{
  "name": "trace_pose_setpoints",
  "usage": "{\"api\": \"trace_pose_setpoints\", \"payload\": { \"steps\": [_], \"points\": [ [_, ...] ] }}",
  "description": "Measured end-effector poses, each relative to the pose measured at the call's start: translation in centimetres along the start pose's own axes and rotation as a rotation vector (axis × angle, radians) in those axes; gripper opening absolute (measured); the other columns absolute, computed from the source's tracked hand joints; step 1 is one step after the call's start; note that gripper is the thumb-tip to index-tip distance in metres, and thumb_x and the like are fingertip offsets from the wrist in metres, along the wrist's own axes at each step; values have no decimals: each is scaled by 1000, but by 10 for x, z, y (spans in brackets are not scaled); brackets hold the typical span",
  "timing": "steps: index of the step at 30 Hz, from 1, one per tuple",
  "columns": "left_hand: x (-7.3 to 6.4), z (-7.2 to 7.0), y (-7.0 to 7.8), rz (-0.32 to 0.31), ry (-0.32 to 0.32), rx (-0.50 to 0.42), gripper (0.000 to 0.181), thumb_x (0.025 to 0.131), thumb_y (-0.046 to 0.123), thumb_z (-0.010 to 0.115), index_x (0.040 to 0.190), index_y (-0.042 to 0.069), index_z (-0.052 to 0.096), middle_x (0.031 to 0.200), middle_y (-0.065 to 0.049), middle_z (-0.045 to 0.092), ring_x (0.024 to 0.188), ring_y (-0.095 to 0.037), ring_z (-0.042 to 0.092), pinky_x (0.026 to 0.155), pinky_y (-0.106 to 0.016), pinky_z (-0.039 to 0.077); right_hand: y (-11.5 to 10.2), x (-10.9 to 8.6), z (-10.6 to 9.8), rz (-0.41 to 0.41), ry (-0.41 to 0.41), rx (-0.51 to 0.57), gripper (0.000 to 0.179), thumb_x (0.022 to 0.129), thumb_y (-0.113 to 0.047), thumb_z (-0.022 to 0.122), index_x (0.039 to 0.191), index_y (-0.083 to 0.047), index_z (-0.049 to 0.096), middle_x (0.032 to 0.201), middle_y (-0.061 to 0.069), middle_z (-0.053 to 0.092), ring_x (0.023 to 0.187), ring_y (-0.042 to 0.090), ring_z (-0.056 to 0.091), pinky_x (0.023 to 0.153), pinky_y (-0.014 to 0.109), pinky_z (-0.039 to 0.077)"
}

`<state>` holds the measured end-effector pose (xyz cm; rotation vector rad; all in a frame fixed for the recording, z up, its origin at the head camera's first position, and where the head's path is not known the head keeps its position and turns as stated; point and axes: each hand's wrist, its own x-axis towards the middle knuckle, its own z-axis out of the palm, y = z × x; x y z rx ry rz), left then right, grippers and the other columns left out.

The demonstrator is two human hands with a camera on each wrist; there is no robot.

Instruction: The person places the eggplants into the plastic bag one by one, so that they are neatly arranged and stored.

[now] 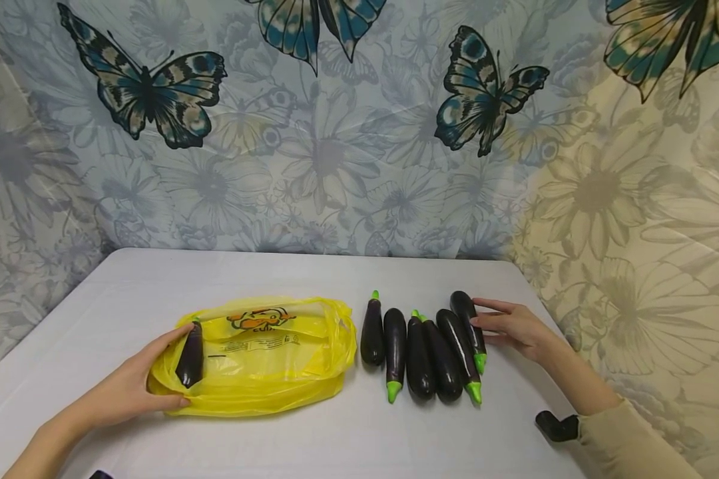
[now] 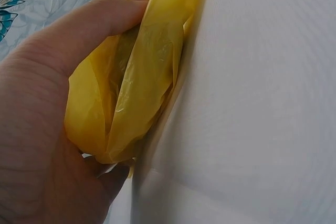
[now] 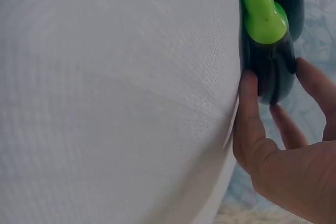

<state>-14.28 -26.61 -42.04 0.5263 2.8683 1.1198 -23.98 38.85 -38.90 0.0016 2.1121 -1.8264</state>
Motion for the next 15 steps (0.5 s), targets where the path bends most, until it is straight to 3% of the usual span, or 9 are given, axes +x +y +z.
{"api": "trace_pose_setpoints", "payload": {
  "steps": [8,15],
  "points": [
    [-1,1,-1,1,3,6,112,69,51,86,157,18,25,155,-19,29,138,-47,27,103,-70,26,2,2,2,3,37,-68,68,92,-8,69,150,5,34,125,4,58,102,10,62,85,36,55],
    [0,0,0,0,3,3,112,69,51,86,157,19,24,155,-19,28,138,-47,26,103,-70,26,3,-1,0,-16,22,-9,65,93,-5,68,149,3,37,117,-9,63,101,11,63,84,34,54]
  ]
}}
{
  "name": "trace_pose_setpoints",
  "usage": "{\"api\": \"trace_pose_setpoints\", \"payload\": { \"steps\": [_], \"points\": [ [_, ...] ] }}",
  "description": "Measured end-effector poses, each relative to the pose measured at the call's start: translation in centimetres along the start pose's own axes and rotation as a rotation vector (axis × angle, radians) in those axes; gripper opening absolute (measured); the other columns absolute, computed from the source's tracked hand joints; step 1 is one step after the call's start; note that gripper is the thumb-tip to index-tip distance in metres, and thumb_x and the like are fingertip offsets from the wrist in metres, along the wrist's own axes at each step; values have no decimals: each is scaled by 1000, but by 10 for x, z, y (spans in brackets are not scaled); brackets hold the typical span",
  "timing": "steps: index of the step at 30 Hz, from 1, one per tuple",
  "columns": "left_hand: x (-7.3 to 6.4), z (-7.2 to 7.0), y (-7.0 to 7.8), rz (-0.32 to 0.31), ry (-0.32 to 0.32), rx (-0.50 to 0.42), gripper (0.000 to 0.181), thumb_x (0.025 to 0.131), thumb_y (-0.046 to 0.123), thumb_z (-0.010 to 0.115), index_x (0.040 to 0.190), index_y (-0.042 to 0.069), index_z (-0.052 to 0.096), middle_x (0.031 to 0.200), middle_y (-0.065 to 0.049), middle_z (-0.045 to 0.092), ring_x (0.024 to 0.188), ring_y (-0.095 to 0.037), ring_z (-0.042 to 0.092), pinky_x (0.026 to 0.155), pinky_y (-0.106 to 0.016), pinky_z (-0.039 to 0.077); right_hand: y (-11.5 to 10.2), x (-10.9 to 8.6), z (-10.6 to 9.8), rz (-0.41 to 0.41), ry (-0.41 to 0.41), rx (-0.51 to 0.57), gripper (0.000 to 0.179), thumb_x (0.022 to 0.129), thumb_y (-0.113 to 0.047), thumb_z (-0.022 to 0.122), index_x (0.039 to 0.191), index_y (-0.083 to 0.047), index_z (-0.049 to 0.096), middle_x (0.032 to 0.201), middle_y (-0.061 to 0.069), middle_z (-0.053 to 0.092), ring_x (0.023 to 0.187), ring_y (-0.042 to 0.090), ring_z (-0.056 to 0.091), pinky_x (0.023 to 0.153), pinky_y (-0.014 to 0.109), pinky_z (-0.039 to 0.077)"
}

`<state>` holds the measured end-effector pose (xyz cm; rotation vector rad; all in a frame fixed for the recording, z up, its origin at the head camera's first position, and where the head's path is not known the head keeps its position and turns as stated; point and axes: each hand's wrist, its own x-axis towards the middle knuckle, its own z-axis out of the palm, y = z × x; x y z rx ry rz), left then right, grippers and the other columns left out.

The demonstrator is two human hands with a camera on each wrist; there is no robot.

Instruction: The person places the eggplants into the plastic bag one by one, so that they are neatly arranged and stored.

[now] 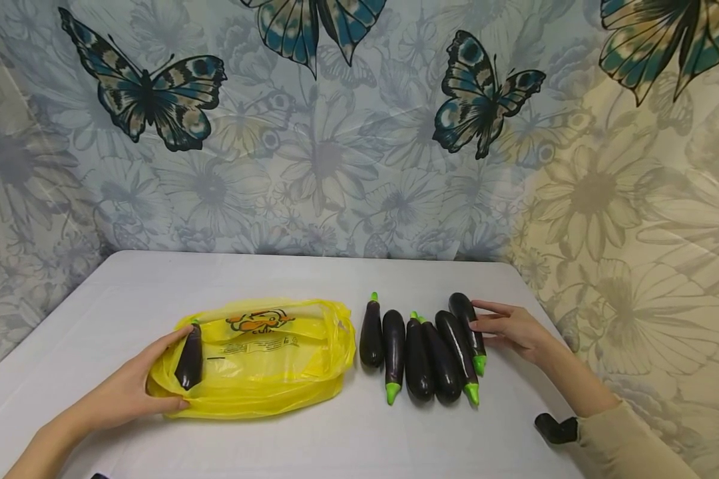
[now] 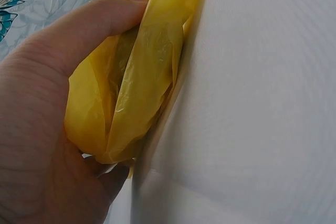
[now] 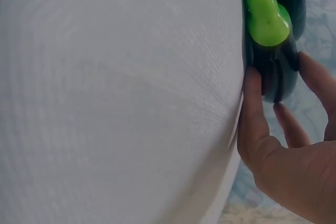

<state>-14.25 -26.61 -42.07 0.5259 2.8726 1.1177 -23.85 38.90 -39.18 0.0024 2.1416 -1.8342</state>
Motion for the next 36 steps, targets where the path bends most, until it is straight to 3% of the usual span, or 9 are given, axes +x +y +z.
{"api": "trace_pose_setpoints", "payload": {
  "steps": [5,8,12,15,24,36],
  "points": [
    [0,0,0,0,-1,-1,112,69,51,86,157,20,24,155,-19,28,138,-47,26,103,-70,25,2,-2,-1,-26,-14,37,60,94,-2,64,149,1,40,116,-9,64,101,12,64,85,32,54],
    [0,0,1,2,-2,1,112,69,51,86,157,20,24,155,-19,28,138,-47,26,103,-70,25,3,-3,-3,-37,-13,70,50,95,0,62,143,-8,51,113,-6,67,100,12,64,83,31,54],
    [0,0,2,1,-1,2,112,69,52,86,157,20,23,155,-19,28,138,-48,26,103,-71,25,3,-6,-6,-36,4,125,40,94,2,62,124,-24,68,106,-1,70,94,13,66,80,30,54],
    [0,-1,2,-3,-2,4,112,69,52,86,157,21,23,156,-19,27,138,-48,25,102,-71,25,1,-9,-8,-32,7,166,40,94,3,61,113,-30,73,101,1,71,89,14,67,78,29,55],
    [0,1,0,2,-5,-3,112,70,51,86,158,23,21,156,-18,26,139,-48,24,102,-72,25,-3,-16,-12,-40,-16,263,43,96,7,55,112,-27,76,102,3,72,89,16,69,79,30,56],
    [1,1,-1,-4,-5,0,112,70,52,85,158,24,21,157,-18,26,139,-47,25,103,-71,25,-12,-22,-5,-38,-25,272,40,97,5,55,114,-25,75,108,1,71,89,16,68,80,32,56]
  ]
}}
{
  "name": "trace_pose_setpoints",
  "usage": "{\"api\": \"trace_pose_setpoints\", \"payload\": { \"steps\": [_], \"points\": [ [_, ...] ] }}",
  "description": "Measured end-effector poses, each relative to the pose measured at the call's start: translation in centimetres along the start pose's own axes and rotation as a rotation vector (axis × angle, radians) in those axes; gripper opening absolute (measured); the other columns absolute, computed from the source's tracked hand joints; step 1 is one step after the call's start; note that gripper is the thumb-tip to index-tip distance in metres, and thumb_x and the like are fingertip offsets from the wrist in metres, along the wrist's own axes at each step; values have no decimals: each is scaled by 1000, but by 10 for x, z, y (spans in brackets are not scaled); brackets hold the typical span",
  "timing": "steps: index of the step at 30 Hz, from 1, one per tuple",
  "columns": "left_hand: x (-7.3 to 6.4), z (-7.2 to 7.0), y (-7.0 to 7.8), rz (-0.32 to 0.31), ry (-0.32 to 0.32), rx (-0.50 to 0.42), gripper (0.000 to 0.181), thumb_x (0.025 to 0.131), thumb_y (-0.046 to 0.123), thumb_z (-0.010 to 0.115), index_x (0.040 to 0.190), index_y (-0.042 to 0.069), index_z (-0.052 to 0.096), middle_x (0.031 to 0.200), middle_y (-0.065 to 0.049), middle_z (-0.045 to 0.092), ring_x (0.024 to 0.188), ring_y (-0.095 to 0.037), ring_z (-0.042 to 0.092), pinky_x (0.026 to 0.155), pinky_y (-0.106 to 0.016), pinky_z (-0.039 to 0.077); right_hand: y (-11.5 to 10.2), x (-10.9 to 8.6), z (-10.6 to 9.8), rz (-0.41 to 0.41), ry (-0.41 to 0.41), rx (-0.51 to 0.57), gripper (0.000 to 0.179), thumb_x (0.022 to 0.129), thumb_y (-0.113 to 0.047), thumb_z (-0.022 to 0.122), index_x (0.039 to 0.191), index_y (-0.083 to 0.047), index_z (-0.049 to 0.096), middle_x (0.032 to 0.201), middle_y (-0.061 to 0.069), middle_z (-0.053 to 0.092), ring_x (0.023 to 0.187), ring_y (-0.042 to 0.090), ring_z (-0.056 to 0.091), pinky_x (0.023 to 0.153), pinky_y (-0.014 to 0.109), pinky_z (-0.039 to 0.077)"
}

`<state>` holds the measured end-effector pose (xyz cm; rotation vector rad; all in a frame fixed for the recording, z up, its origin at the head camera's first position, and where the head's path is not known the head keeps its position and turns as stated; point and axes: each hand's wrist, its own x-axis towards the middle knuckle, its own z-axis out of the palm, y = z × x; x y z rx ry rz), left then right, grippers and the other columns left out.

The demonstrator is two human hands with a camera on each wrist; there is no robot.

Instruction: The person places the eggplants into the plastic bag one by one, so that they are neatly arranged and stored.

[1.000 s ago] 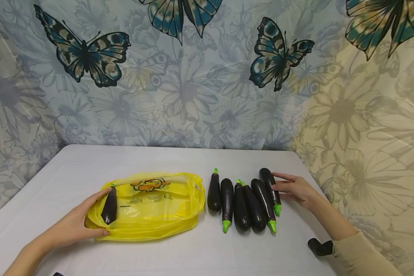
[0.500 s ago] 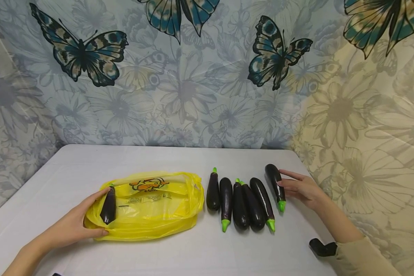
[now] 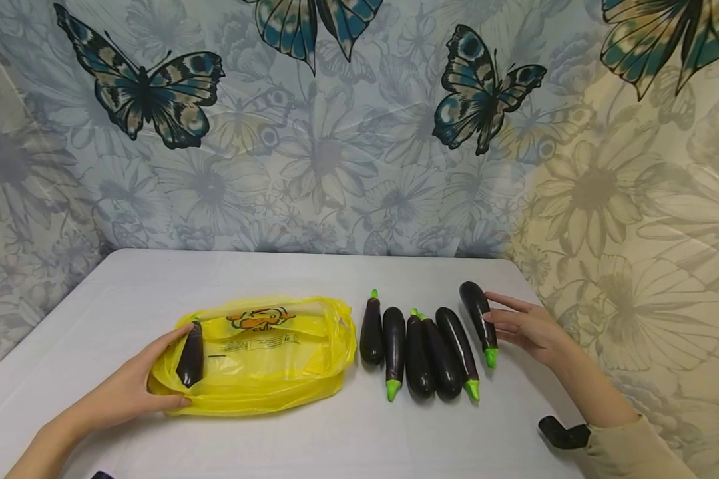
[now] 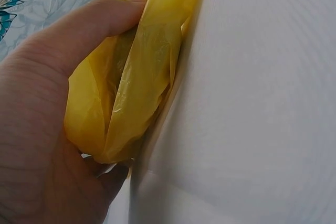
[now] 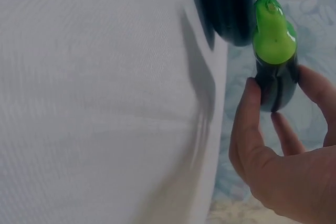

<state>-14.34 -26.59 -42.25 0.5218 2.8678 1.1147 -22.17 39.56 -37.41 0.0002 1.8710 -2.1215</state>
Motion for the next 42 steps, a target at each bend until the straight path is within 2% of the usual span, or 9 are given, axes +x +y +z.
{"api": "trace_pose_setpoints", "payload": {
  "steps": [13,22,42],
  "points": [
    [4,0,2,13,1,-4,112,70,51,86,157,21,22,156,-18,26,139,-46,25,104,-70,25,-11,-10,10,-13,-2,45,38,97,4,55,114,-24,75,107,0,70,87,16,67,78,31,55],
    [4,-1,1,24,6,-6,112,70,50,86,157,21,22,156,-17,26,139,-46,25,103,-70,25,-15,-13,30,-7,33,46,36,96,3,59,114,-23,76,109,-2,68,85,15,65,77,30,55],
    [0,-1,1,12,-2,1,112,71,51,85,157,20,22,156,-18,26,139,-47,25,103,-70,26,-12,-15,60,-11,-22,65,38,97,3,57,120,-22,72,113,1,67,89,16,66,82,32,55]
  ]
}}
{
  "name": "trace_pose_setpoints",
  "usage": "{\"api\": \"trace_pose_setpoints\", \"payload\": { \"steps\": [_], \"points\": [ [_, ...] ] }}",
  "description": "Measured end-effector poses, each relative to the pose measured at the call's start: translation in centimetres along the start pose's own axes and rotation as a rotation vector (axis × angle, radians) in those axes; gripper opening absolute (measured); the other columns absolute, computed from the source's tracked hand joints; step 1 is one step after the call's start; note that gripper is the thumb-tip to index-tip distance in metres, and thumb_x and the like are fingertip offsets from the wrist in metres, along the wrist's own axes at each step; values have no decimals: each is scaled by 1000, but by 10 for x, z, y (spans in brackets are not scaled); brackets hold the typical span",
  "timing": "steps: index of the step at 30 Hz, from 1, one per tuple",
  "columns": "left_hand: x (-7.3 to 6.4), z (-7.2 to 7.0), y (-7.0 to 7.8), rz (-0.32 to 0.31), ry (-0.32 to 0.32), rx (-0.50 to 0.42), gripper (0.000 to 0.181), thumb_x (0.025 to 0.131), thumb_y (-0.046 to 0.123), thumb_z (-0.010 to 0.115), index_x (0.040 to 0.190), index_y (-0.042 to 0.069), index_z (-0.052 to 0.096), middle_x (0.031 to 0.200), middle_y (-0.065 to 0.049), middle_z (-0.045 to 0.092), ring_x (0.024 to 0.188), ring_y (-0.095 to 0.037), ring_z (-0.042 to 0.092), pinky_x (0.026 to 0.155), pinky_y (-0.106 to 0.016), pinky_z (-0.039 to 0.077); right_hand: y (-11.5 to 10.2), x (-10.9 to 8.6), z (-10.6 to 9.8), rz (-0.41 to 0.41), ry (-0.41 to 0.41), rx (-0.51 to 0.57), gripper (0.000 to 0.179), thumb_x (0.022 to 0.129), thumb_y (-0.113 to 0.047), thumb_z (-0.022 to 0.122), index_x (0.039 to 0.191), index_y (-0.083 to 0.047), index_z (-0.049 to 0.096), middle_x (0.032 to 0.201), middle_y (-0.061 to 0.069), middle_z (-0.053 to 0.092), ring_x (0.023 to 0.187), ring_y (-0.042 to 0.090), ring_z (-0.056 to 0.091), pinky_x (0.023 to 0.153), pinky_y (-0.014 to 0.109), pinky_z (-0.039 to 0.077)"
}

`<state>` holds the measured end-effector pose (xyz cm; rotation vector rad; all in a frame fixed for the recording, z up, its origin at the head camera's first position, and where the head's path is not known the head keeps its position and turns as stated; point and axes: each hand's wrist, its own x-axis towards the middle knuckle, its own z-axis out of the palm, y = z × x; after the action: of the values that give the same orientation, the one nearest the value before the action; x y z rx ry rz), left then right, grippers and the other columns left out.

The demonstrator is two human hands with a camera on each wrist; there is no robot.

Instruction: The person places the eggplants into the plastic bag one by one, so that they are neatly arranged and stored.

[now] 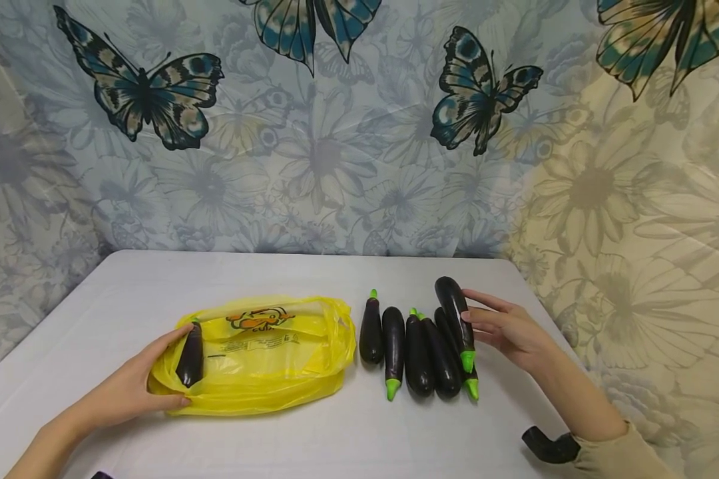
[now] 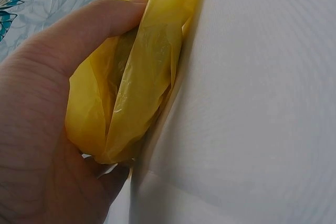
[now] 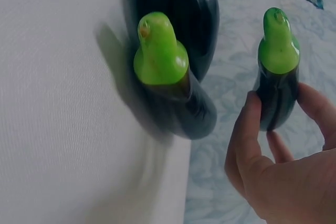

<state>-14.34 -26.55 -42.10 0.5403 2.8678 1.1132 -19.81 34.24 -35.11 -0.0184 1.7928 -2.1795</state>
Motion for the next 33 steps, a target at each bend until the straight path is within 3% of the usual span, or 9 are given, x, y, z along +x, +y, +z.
{"api": "trace_pose_setpoints", "payload": {
  "steps": [14,23,30,33],
  "points": [
    [0,0,3,-3,-4,-16,111,71,50,86,157,20,22,156,-19,26,139,-47,24,102,-71,25,4,-1,20,12,24,-17,37,94,2,61,119,-23,72,110,1,67,88,15,65,80,31,54],
    [0,1,2,7,-2,-18,111,70,49,86,157,20,23,156,-20,27,138,-48,25,102,-71,25,7,-2,32,0,8,-49,40,95,1,61,127,-22,68,108,2,65,85,15,64,78,31,54],
    [-1,0,0,19,4,-15,110,71,49,85,158,23,22,155,-19,27,138,-48,25,100,-73,26,9,1,44,15,17,-83,50,94,-3,64,142,-17,55,124,2,56,89,15,60,78,30,52],
    [-3,-1,-1,16,2,-11,110,72,49,85,158,23,22,155,-19,27,138,-48,26,100,-73,26,10,2,49,22,10,-75,52,94,-3,65,143,-15,54,118,3,58,88,15,61,79,31,52]
  ]
}}
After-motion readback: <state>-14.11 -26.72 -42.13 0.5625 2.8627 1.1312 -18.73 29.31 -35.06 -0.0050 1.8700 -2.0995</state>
